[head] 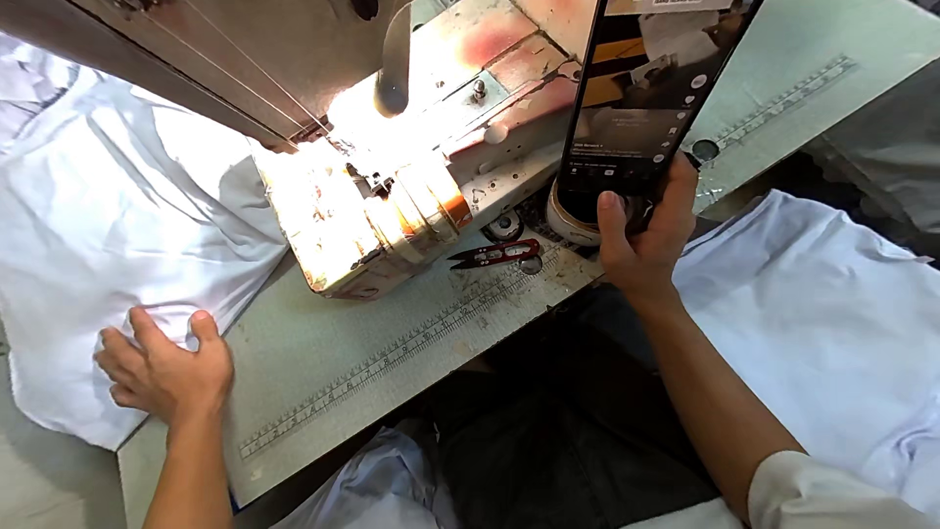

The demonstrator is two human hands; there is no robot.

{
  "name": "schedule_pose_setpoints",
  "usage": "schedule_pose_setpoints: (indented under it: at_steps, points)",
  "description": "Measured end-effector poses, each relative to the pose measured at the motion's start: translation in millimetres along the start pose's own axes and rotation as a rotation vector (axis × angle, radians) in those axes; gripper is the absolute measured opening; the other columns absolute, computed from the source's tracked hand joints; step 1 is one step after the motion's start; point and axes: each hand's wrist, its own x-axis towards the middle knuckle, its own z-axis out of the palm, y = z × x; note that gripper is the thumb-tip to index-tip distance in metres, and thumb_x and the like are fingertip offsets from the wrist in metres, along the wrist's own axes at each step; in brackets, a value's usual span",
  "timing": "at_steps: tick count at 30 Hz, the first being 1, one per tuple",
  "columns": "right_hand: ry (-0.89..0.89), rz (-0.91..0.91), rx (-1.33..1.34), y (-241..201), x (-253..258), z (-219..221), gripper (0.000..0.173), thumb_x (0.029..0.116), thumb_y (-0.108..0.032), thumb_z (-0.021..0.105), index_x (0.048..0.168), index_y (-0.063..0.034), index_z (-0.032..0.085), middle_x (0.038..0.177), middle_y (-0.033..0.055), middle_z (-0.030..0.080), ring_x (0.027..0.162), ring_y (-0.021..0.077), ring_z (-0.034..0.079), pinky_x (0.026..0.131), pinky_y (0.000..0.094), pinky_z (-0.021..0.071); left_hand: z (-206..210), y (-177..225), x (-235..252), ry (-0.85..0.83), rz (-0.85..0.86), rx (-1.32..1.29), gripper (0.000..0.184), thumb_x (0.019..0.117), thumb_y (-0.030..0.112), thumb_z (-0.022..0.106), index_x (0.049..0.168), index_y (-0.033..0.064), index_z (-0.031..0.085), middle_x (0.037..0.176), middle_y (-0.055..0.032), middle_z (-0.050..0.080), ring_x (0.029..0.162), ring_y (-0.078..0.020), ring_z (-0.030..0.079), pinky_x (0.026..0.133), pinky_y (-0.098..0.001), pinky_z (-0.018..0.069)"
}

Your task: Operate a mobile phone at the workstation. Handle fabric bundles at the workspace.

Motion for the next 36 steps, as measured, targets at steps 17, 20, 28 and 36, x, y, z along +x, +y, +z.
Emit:
schedule_pose_setpoints:
  at_steps: [17, 20, 28, 36]
  points:
    - [-0.003, 0.008, 0.025, -0.6, 0.5, -0.2, 0.06, 0.1017, -0.029, 0.057, 0.142, 0.0117, 0.04, 0.124, 0.0216, 0.061, 0.115, 0.0181, 0.064, 0.098, 0.0336, 0.054, 1.2, -0.1, 1.8, 0.0, -0.019, 0.018, 0.079, 0.1004, 0.059, 0.042, 0.161, 0.0097, 0.03, 0.168, -0.0261, 0.016, 0.155, -0.0482, 0.014, 0.117, -0.0725, 0.0148]
    - [-0.005, 0.01, 0.028, -0.5, 0.5, -0.3, 0.061, 0.1019, -0.03, 0.057, 0.143, 0.0116, 0.039, 0.125, 0.0217, 0.061, 0.115, 0.0182, 0.064, 0.098, 0.0339, 0.0543, 1.0, 0.1, 1.8, 0.0, -0.017, 0.018, 0.079, 0.1006, 0.059, 0.042, 0.161, 0.0096, 0.03, 0.168, -0.0261, 0.017, 0.155, -0.048, 0.014, 0.117, -0.0726, 0.0149]
    - [-0.007, 0.004, 0.03, -0.9, 0.6, -0.9, 0.06, 0.1018, -0.028, 0.058, 0.143, 0.0115, 0.039, 0.125, 0.0219, 0.061, 0.115, 0.0181, 0.064, 0.099, 0.0342, 0.0537, -0.1, -0.5, 0.1, 0.002, 0.007, 0.011, 0.079, 0.101, 0.059, 0.041, 0.161, 0.0088, 0.03, 0.167, -0.028, 0.017, 0.154, -0.0501, 0.013, 0.116, -0.074, 0.0143]
    - [0.003, -0.013, 0.031, 0.1, 0.6, 0.5, 0.059, 0.1021, -0.028, 0.057, 0.143, 0.0105, 0.039, 0.124, 0.0214, 0.062, 0.115, 0.0181, 0.064, 0.098, 0.0345, 0.0542, 0.8, 0.2, 1.6, 0.009, -0.009, 0.014, 0.078, 0.1014, 0.058, 0.041, 0.161, 0.0092, 0.031, 0.167, -0.0278, 0.017, 0.155, -0.0489, 0.014, 0.116, -0.0728, 0.0151]
